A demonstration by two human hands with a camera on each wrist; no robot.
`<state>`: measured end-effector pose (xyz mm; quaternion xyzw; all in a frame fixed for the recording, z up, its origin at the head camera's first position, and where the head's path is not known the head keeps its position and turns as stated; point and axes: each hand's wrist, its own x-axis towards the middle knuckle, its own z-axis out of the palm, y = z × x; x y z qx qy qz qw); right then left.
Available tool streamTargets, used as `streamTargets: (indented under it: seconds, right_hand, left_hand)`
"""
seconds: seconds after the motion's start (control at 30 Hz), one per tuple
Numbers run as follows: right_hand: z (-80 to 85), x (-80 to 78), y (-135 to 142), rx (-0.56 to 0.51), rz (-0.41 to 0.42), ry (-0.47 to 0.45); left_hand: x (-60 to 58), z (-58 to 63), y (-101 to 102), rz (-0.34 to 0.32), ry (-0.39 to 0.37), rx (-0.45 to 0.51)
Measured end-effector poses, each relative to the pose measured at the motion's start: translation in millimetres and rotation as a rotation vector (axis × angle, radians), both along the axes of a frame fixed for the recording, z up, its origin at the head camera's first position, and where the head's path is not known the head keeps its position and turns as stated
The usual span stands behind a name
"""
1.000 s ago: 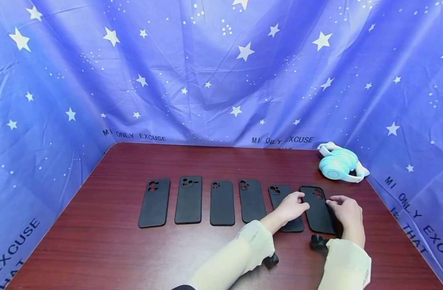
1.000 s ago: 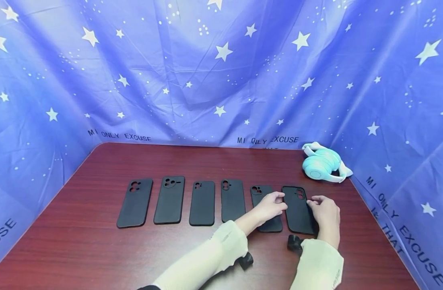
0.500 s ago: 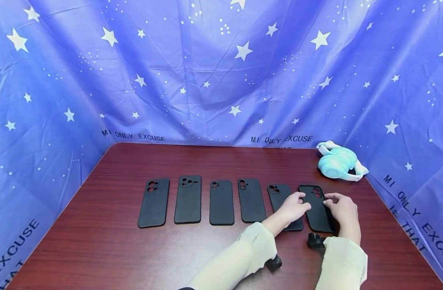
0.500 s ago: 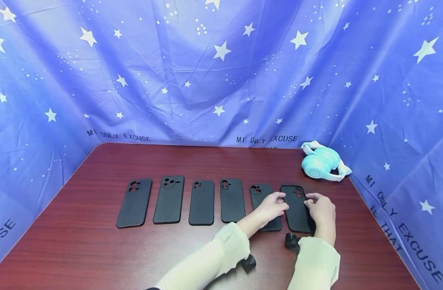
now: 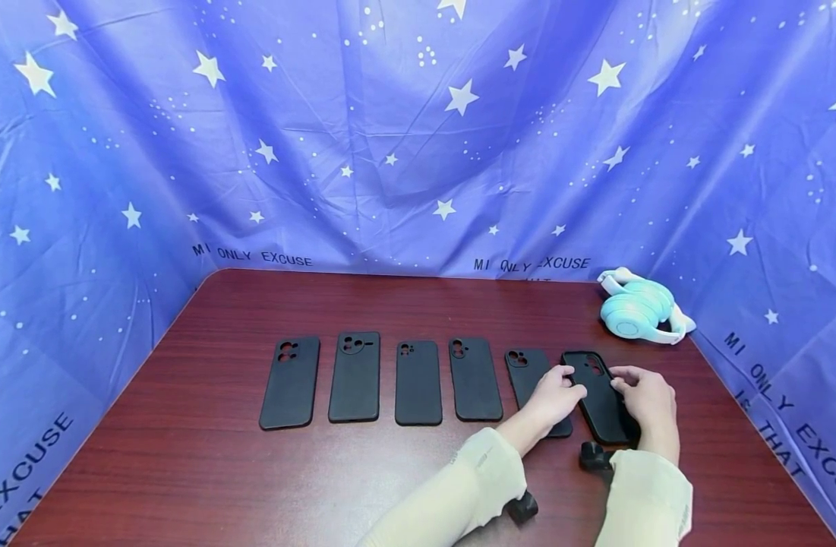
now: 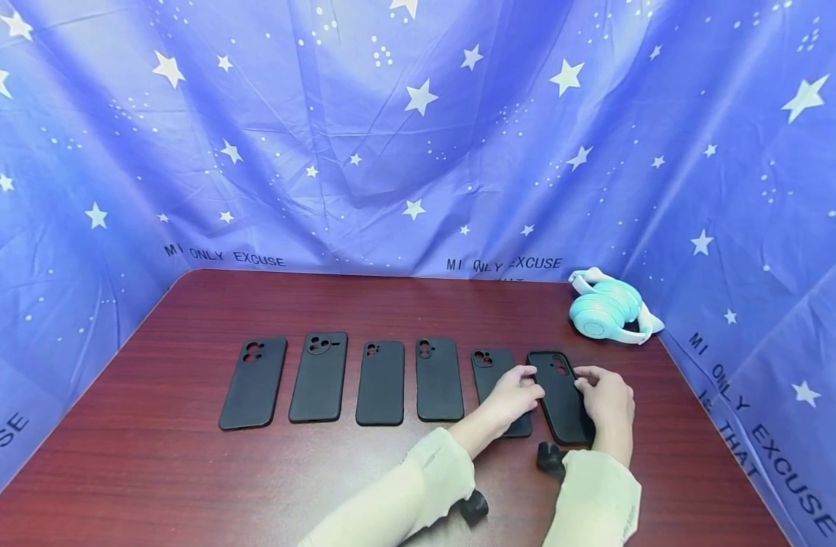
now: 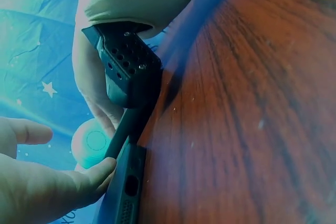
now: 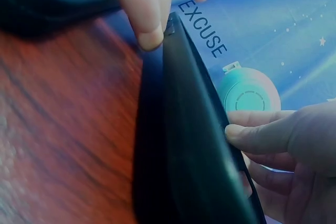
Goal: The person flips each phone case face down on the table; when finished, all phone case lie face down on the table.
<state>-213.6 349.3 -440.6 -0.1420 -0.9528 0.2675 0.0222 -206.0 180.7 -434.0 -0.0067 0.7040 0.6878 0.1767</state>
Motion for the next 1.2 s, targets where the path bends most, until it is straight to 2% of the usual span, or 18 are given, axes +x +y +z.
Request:
streamTargets:
  seconds: [0.13,0.3,0.43,0.63,1.0,1.2]
  right_hand:
    - [-2.9,1.4,-1.7,-0.004,0.007,0.056]
    - [-6.7,2.0,-3.0,-0.021,0.048,0.163]
    - [-7.1,2.5,-2.8,-0.047,0.053,0.185]
    - [-6.5,4.2,-3.9,-0.031,0.059,0.222]
    - [-3.1,3.6,-4.2,-0.017,0.064,0.156]
    - [2.8,5.7,-6.0,-0.037,0.096,0.118]
  left_hand:
    - [-0.2,-2.7,1.2,0.025,-0.033,0.093]
    - [-1.2,-4.9,1.1,0.069,-0.037,0.16]
    - [-1.3,-5.6,1.1,0.092,-0.039,0.202]
    - [-0.6,-6.0,2.4,0.097,-0.036,0.253]
    - [0.5,-1.2,-0.9,0.045,-0.001,0.317]
    - [1.1,0.6,-0.9,0.019,0.012,0.339]
